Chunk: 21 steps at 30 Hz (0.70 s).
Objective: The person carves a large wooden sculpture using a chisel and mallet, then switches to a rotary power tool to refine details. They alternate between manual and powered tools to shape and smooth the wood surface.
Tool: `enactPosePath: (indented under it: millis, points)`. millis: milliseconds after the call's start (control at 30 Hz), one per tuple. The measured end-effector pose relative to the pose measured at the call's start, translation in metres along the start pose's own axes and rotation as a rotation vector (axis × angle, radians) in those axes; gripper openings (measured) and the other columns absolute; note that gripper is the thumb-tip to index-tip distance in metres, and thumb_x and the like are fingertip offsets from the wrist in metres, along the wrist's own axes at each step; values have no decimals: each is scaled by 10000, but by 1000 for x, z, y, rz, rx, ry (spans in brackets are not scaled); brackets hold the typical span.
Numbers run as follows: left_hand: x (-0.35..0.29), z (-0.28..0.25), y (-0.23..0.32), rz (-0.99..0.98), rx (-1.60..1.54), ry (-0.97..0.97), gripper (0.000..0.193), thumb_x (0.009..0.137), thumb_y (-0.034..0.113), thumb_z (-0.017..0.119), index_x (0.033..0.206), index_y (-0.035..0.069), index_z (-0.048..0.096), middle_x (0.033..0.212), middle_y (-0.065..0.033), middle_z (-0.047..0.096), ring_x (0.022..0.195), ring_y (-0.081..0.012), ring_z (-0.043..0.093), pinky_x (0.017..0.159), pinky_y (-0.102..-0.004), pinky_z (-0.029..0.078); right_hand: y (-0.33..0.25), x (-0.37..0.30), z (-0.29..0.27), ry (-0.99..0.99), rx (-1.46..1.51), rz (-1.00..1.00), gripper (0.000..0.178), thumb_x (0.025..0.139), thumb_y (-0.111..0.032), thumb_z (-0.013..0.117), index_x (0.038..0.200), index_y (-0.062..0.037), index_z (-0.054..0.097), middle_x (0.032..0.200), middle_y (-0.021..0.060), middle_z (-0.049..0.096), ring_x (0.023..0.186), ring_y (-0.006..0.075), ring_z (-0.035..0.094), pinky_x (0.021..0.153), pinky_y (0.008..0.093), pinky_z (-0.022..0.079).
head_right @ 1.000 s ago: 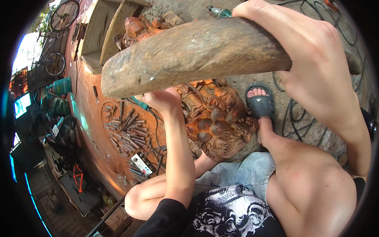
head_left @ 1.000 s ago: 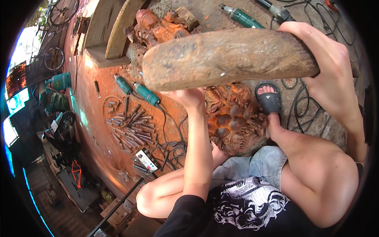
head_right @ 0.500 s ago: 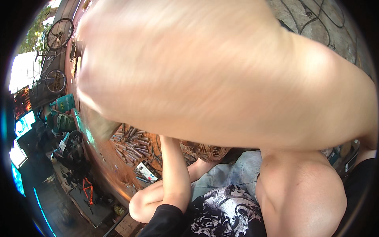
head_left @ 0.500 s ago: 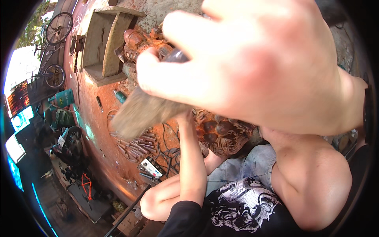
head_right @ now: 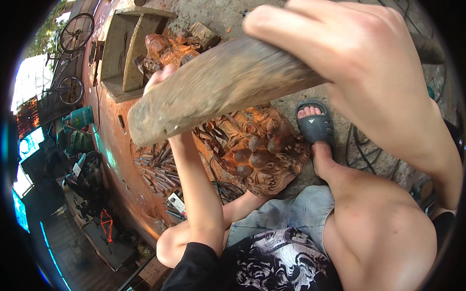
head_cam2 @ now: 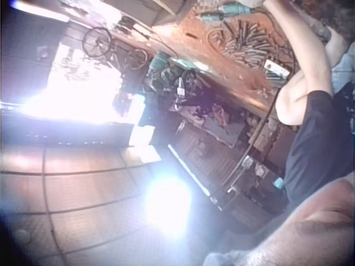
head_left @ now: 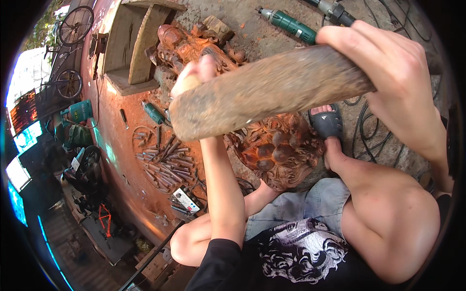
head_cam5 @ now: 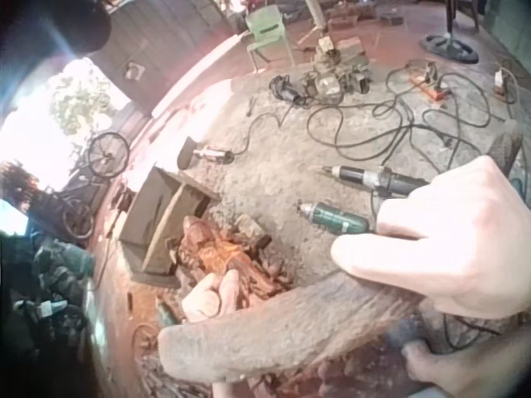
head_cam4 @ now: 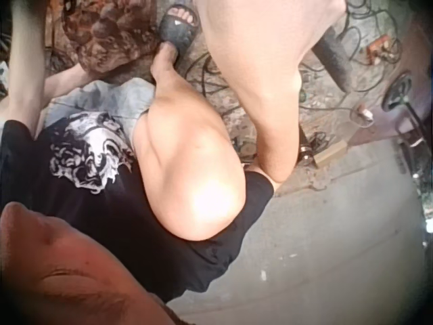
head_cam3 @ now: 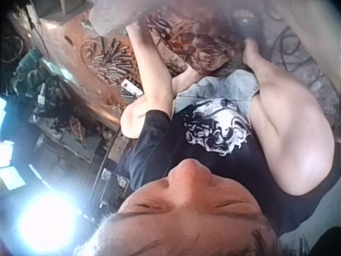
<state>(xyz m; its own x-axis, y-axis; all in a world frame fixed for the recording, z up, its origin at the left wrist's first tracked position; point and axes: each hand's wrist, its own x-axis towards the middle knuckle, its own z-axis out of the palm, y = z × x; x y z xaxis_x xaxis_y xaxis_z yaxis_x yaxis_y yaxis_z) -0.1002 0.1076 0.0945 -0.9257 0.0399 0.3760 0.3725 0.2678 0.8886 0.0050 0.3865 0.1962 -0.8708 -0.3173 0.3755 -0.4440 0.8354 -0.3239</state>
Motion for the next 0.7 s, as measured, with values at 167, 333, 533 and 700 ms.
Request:
enactPosePath:
  millis: [167,333,533,700]
  points:
    - [-24,-36,10,-40,-560,275,427,1117,146,479,698,146,396,587,45,371,535,-100,301,562,-311,285,14,-30,21,-77,257,212,651,682,131,704,1306,-16,590,1104,184,693,1020,394,688,889,391,534]
    - [-50,10,18,-41,-638,354,401,1123,151,492,734,123,399,615,18,399,575,-102,334,598,-299,321,21,-83,31,-162,435,512,713,694,134,689,1370,-21,522,1123,192,687,1061,349,696,936,364,517]
    - [-44,1,-1,-234,-568,312,456,1139,279,501,717,123,422,644,4,405,640,-137,387,701,-350,384,18,-153,83,-167,544,787,702,721,92,685,1389,-19,498,1162,185,689,1122,238,679,982,353,502]
    - [-37,3,16,27,-330,340,377,1118,114,521,748,128,453,656,27,410,630,-98,370,615,-288,352,16,-177,107,-254,602,1046,744,704,62,701,1415,15,487,1227,180,676,1165,227,660,1023,347,489]
